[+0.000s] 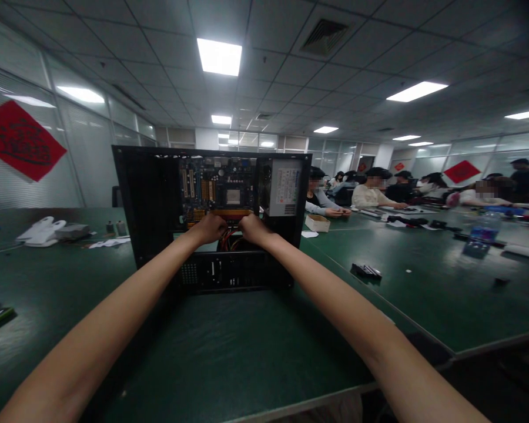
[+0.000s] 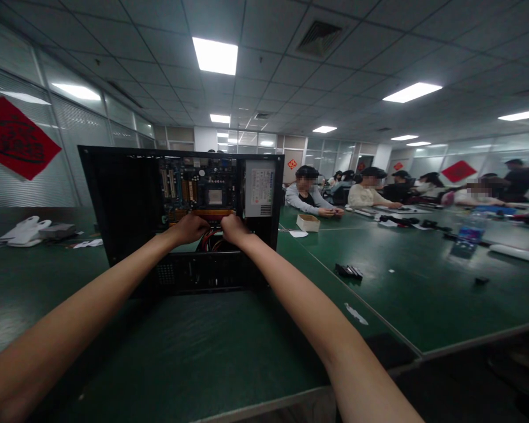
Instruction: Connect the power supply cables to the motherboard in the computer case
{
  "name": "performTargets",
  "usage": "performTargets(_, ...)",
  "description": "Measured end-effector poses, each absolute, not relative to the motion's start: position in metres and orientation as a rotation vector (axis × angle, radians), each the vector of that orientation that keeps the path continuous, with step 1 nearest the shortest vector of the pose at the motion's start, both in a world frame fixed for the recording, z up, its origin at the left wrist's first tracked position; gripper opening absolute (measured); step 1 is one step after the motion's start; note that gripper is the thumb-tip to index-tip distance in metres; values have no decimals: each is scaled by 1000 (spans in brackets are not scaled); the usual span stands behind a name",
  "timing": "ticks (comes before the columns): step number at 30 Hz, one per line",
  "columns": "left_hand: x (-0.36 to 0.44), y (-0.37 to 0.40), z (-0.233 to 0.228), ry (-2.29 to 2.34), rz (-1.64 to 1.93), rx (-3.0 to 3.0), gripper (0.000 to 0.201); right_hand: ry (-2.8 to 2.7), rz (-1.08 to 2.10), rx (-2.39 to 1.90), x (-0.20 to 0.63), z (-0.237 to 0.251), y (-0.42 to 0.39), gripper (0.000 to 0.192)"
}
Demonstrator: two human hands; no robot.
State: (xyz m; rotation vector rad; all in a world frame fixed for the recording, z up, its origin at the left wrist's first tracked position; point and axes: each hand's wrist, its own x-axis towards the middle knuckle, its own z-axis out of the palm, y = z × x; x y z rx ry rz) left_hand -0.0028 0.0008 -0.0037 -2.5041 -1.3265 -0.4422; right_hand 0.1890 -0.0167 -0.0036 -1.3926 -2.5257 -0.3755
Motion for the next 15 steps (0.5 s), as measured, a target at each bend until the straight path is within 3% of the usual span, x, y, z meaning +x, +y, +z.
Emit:
performTargets(6, -15, -17, 1, -1379, -540, -2462, 31, -2456, -415, -1322, 198, 7, -39, 32)
performTargets(11, -44, -80, -4, -1430, -545, -2499, 55, -2429, -526, -1277, 234, -19, -78, 58)
performTargets(15, -60, -113, -16, -1500, -187, -2418, 60, -2517, -668, -1220, 257, -44, -100, 43)
